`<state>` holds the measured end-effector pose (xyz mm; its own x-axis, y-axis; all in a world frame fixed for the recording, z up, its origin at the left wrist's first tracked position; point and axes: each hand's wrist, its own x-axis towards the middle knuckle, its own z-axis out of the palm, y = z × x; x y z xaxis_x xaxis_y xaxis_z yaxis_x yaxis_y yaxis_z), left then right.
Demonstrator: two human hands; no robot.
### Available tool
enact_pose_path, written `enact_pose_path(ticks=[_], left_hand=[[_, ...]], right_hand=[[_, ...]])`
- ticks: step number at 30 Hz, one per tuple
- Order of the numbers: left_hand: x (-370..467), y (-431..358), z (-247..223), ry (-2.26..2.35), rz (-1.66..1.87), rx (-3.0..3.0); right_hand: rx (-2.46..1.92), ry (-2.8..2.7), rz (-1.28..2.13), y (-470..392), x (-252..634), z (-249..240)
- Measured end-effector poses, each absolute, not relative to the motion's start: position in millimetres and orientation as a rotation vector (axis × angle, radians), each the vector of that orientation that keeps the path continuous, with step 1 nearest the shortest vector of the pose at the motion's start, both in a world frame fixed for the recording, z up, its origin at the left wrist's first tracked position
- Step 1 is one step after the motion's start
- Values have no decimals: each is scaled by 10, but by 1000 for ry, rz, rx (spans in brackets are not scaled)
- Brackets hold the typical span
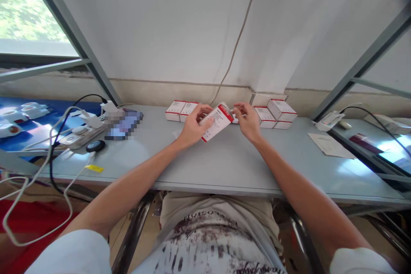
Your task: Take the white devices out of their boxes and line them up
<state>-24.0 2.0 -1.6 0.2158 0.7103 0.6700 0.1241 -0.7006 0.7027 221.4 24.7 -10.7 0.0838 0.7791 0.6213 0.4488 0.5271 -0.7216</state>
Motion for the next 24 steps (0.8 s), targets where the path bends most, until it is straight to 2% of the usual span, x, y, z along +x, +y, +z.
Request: enact_pose_path(ticks=[4,15,24], left_hand=[[-281,63,7,828,1610,1946],[-307,54,-23,966,1496,2159],[-300,54,-12,975,1502,2047]], right_hand=[[-995,-1671,467,191,2096,-112],[-839,-1613,634,79,2082,42],[-915,-1638,597,112,2139,33]])
